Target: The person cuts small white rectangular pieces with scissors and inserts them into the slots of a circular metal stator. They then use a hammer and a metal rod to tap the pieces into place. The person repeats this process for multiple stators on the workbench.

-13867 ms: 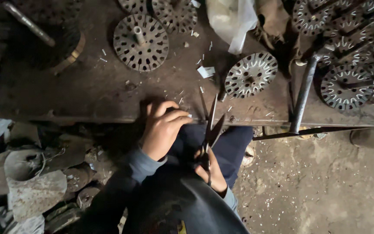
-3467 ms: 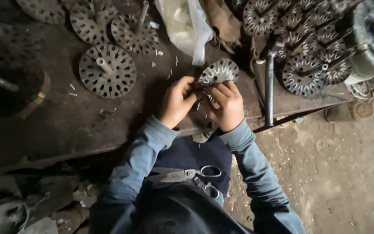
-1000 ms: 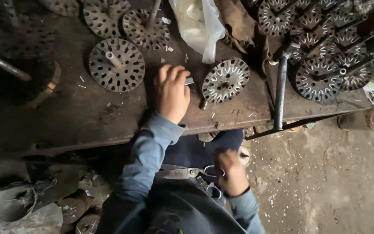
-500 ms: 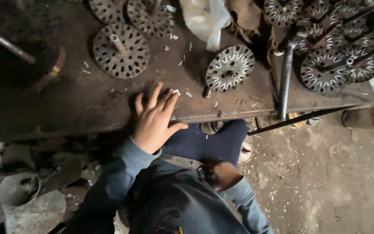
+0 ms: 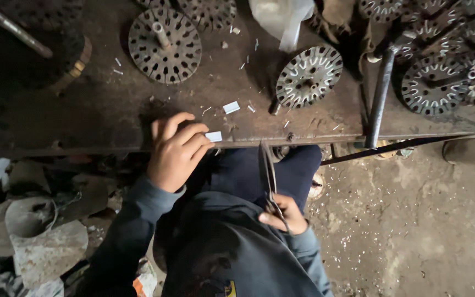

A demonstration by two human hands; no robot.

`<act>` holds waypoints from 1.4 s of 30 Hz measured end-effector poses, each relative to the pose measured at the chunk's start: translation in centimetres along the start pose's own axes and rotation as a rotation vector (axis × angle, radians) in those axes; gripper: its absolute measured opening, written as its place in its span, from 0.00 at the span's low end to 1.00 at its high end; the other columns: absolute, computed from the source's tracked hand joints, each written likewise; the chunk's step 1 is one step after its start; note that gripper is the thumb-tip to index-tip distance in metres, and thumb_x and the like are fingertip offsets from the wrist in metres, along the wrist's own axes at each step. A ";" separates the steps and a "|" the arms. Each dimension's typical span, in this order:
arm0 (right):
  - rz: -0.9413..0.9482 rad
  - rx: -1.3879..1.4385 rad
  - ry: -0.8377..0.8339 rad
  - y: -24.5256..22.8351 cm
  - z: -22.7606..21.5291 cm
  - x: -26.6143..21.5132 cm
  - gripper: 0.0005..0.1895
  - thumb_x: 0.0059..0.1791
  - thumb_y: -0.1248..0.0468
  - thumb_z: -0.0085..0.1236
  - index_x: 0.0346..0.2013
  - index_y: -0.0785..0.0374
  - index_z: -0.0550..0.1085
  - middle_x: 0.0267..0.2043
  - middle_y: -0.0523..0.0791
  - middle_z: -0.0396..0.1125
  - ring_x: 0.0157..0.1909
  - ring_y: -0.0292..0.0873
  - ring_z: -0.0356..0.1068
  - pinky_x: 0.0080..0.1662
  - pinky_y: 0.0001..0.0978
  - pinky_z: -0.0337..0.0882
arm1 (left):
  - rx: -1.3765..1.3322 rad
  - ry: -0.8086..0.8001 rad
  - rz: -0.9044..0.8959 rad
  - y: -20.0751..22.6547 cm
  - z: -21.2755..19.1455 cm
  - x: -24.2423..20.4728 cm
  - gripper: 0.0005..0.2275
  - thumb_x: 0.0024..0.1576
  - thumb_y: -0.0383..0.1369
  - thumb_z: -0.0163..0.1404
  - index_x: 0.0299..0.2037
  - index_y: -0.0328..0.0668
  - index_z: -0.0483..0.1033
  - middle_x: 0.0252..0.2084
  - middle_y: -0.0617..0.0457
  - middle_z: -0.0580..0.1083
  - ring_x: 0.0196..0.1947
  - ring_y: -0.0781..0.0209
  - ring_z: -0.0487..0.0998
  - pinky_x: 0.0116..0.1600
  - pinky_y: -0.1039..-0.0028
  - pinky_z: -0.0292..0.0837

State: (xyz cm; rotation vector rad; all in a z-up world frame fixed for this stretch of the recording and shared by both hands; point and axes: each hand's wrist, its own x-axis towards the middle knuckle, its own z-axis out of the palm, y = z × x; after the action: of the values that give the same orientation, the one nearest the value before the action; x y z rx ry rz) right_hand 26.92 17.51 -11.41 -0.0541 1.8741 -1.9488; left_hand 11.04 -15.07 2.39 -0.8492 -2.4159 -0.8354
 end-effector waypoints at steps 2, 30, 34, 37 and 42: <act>-0.030 0.127 0.016 1.3 1.7 1.3 0.20 0.48 0.52 0.67 0.33 0.62 0.67 0.25 0.38 0.61 0.25 0.31 0.58 0.30 0.25 0.55 | -0.063 -0.001 0.049 -0.1 0.2 0.1 0.05 0.54 0.29 0.61 0.35 0.42 0.77 0.47 0.56 0.78 0.56 0.53 0.73 0.58 0.56 0.62; -0.114 -0.313 0.310 -1.7 6.7 6.0 0.23 0.45 0.57 0.72 0.41 0.64 0.67 0.31 0.38 0.58 0.34 0.32 0.56 0.37 0.25 0.62 | -1.369 0.177 -0.757 3.3 8.0 -0.1 0.08 0.63 0.23 0.54 0.50 0.27 0.77 0.43 0.48 0.80 0.41 0.65 0.83 0.48 0.74 0.83; 0.050 -0.372 0.445 -2.3 7.3 6.3 0.20 0.46 0.59 0.71 0.31 0.66 0.67 0.22 0.39 0.58 0.26 0.32 0.55 0.29 0.27 0.59 | -1.315 0.222 -0.746 3.9 8.3 -0.2 0.08 0.63 0.22 0.54 0.50 0.26 0.77 0.44 0.47 0.80 0.40 0.65 0.82 0.48 0.74 0.82; -0.036 -0.374 0.440 -2.4 7.3 6.7 0.13 0.48 0.62 0.67 0.32 0.64 0.70 0.21 0.38 0.60 0.25 0.30 0.57 0.29 0.26 0.61 | -1.309 0.232 -0.735 4.2 8.3 -0.2 0.08 0.63 0.22 0.54 0.50 0.26 0.77 0.44 0.47 0.80 0.41 0.65 0.82 0.49 0.74 0.82; -0.009 -0.191 0.295 -1.7 6.3 6.7 0.06 0.49 0.68 0.61 0.33 0.63 0.71 0.23 0.38 0.64 0.26 0.30 0.61 0.30 0.26 0.62 | -1.260 0.222 -0.740 4.5 8.1 -0.3 0.07 0.63 0.22 0.55 0.49 0.26 0.77 0.44 0.47 0.80 0.40 0.65 0.82 0.48 0.75 0.81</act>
State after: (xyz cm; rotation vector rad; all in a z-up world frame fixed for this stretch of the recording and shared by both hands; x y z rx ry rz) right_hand 22.43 9.33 -11.04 0.1772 2.2483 -1.8583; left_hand 12.65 -7.04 -1.85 -0.0940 -1.7694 -2.6561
